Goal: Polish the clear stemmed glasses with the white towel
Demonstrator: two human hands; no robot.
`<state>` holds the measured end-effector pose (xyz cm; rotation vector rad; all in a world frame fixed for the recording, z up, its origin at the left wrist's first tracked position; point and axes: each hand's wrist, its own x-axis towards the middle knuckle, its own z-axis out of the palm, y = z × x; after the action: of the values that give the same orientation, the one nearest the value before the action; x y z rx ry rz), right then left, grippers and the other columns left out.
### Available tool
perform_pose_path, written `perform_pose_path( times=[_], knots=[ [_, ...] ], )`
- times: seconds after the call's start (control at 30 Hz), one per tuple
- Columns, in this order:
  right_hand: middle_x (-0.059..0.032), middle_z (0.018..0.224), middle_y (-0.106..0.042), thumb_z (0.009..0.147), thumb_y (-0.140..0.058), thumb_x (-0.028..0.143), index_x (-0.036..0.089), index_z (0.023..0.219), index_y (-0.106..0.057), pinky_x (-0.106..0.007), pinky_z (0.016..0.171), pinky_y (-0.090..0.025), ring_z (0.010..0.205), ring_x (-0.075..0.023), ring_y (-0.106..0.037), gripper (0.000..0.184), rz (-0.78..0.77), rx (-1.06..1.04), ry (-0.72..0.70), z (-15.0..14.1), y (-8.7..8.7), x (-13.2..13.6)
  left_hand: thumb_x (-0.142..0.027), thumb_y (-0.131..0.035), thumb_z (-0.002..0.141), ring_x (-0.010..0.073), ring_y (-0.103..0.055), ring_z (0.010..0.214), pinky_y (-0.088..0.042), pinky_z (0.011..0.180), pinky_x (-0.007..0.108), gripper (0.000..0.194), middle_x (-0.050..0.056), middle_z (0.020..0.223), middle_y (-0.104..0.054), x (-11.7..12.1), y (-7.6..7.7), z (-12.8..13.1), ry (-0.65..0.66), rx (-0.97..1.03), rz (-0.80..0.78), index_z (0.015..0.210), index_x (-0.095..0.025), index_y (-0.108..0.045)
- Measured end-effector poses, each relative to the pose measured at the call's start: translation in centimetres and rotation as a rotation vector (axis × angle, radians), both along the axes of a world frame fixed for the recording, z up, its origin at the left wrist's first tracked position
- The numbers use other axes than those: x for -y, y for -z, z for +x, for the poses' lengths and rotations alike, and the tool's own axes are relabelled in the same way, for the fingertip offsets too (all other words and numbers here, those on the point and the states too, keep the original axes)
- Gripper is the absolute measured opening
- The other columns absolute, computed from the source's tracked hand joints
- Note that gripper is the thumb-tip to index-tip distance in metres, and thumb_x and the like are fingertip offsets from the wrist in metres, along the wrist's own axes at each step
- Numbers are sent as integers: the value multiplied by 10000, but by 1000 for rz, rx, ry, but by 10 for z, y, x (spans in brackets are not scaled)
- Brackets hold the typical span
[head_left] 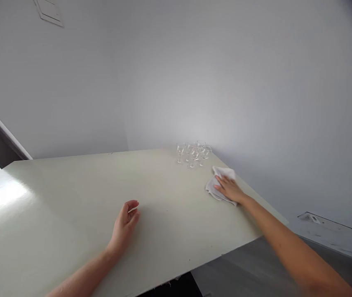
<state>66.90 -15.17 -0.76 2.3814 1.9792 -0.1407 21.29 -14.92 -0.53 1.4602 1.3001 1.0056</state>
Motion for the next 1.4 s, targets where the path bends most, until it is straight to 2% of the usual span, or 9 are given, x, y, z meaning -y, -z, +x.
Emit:
perform_pose_path(
  times=[0.13,0.23,0.37,0.5,0.67,0.8,1.07,1.3,1.4],
  knots=[
    [-145,1451,-219,849,-149,580,129,1403,-213,-468,1043,-173,1327,-304,-184,717,-19,87,308,46,5,39,-388,-501,767,215,-547,1031,-421,865,361,310,74,1148,-535,0,0,0,-1,0,17,1030,-224,-485],
    [-184,1428,-255,843,-142,566,90,1386,-252,-482,1030,-206,1300,-341,-238,731,0,141,392,47,14,71,-391,-502,762,210,-557,1012,-423,868,362,306,73,1133,-543,1,1,2,-3,-3,29,1017,-222,-496],
    [-206,1414,-273,838,-158,566,67,1376,-264,-476,1043,-207,1301,-345,-238,742,40,170,341,11,23,103,-390,-505,756,216,-567,988,-430,855,376,315,79,1122,-546,1,2,4,4,-9,38,1022,-222,-497],
    [-161,1453,-190,844,-226,554,111,1394,-243,-460,1068,-179,1335,-314,-130,706,43,61,123,-41,17,111,-379,-492,767,211,-557,998,-420,870,380,305,77,1136,-534,2,2,5,16,-22,41,1031,-226,-485],
    [-78,1478,-137,858,-310,543,217,1366,-315,-470,1078,-160,1348,-274,-66,604,26,-221,-298,-103,-10,91,-379,-479,775,208,-556,996,-425,860,373,303,79,1143,-531,4,1,5,13,-24,34,1037,-228,-481],
    [-52,1471,-187,857,-331,552,237,1254,-442,-469,1087,-121,1355,-241,-65,519,27,-415,-518,-149,-24,55,-381,-480,768,206,-560,991,-433,846,362,304,79,1136,-536,5,0,6,-2,-21,30,1028,-225,-488],
    [-89,1442,-262,785,-424,614,195,1145,-500,-430,1090,-94,1352,-236,-100,558,52,-437,-735,-212,-22,-13,-385,-511,745,199,-564,962,-423,857,352,298,76,1108,-547,2,0,8,-5,20,36,985,-208,-507],
    [-95,1412,-322,791,-439,595,188,1093,-509,-407,1087,-125,1343,-228,-148,512,102,-431,-791,-217,-15,-28,-363,-519,735,195,-560,970,-416,845,332,271,60,1067,-571,3,-4,6,-28,29,1,961,-215,-532],
    [-99,1395,-350,791,-466,570,179,1068,-518,-399,1086,-136,1335,-228,-177,482,129,-423,-788,-217,-11,-28,-334,-526,713,196,-561,942,-422,812,322,248,51,989,-597,-3,-13,8,-51,29,-48,924,-208,-563]
  ],
)
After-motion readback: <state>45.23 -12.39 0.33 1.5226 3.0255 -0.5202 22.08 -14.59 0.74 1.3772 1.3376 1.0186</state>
